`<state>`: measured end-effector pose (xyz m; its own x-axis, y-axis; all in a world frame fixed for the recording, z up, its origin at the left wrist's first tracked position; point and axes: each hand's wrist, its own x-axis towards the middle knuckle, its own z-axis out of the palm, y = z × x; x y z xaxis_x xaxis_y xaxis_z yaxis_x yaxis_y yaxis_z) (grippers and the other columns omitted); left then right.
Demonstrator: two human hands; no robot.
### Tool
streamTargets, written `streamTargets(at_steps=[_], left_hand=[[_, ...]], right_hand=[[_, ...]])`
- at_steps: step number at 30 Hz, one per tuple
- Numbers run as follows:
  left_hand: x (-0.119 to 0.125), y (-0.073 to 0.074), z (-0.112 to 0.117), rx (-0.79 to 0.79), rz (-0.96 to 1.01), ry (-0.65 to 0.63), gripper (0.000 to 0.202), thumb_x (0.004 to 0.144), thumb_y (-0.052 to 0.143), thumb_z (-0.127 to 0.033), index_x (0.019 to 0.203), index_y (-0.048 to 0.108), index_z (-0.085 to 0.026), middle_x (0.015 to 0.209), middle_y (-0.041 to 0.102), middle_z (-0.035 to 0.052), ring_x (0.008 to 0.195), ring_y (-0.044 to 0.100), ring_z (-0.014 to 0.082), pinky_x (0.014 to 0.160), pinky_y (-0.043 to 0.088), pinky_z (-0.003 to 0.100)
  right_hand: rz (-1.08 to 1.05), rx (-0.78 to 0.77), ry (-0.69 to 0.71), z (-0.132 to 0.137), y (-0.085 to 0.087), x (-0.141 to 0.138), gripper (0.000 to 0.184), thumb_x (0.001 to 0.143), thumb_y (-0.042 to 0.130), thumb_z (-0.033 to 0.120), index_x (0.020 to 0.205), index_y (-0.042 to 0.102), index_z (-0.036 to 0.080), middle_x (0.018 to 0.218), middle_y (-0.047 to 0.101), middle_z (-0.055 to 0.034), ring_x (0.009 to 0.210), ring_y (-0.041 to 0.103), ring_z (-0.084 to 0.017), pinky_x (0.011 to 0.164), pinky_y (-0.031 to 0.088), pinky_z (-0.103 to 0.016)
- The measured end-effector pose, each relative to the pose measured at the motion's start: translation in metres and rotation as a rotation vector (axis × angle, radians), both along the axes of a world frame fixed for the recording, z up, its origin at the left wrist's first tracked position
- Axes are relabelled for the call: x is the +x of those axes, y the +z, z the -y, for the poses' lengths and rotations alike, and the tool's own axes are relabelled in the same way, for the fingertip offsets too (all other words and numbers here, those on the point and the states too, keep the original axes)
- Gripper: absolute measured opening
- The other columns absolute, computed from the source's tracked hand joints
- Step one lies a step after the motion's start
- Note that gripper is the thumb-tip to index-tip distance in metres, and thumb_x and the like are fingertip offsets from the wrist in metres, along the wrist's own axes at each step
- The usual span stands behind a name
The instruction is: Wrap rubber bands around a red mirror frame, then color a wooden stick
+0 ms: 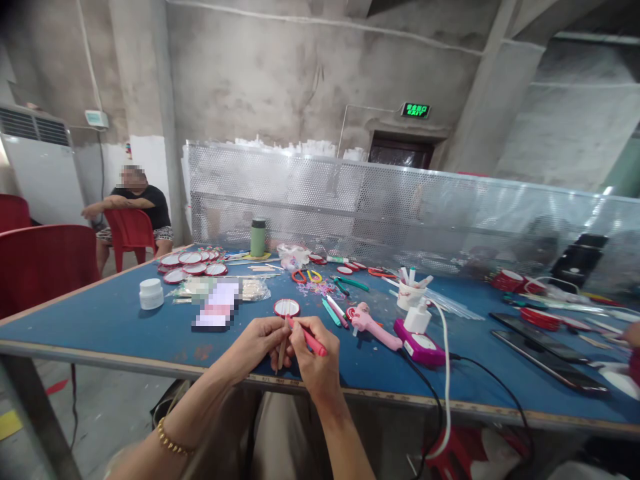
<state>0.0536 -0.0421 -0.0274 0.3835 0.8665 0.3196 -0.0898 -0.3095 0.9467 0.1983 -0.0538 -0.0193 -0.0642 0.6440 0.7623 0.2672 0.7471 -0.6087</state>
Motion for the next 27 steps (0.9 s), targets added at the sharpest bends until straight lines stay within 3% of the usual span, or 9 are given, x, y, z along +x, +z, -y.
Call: streamTargets(at_steps=[27], left_hand=[[0.001, -0.0009, -0.0006, -0.021, 0.01, 0.001, 0.04, 0.088, 0.052, -0.05, 0.071, 0.055, -0.015, 0.055, 0.064, 0.003, 0.04, 0.054, 0.0104, 0.041, 0.043, 0.019]], right_hand=[[-0.004, -0.004, -0.011, -0.0006, 0.0004, 0.0001, 0.016, 0.092, 0.055, 0.026, 0.084, 0.066, 0.019, 0.058, 0.064, 0.0025, 0.046, 0.063, -0.012, 0.049, 0.052, -0.021]])
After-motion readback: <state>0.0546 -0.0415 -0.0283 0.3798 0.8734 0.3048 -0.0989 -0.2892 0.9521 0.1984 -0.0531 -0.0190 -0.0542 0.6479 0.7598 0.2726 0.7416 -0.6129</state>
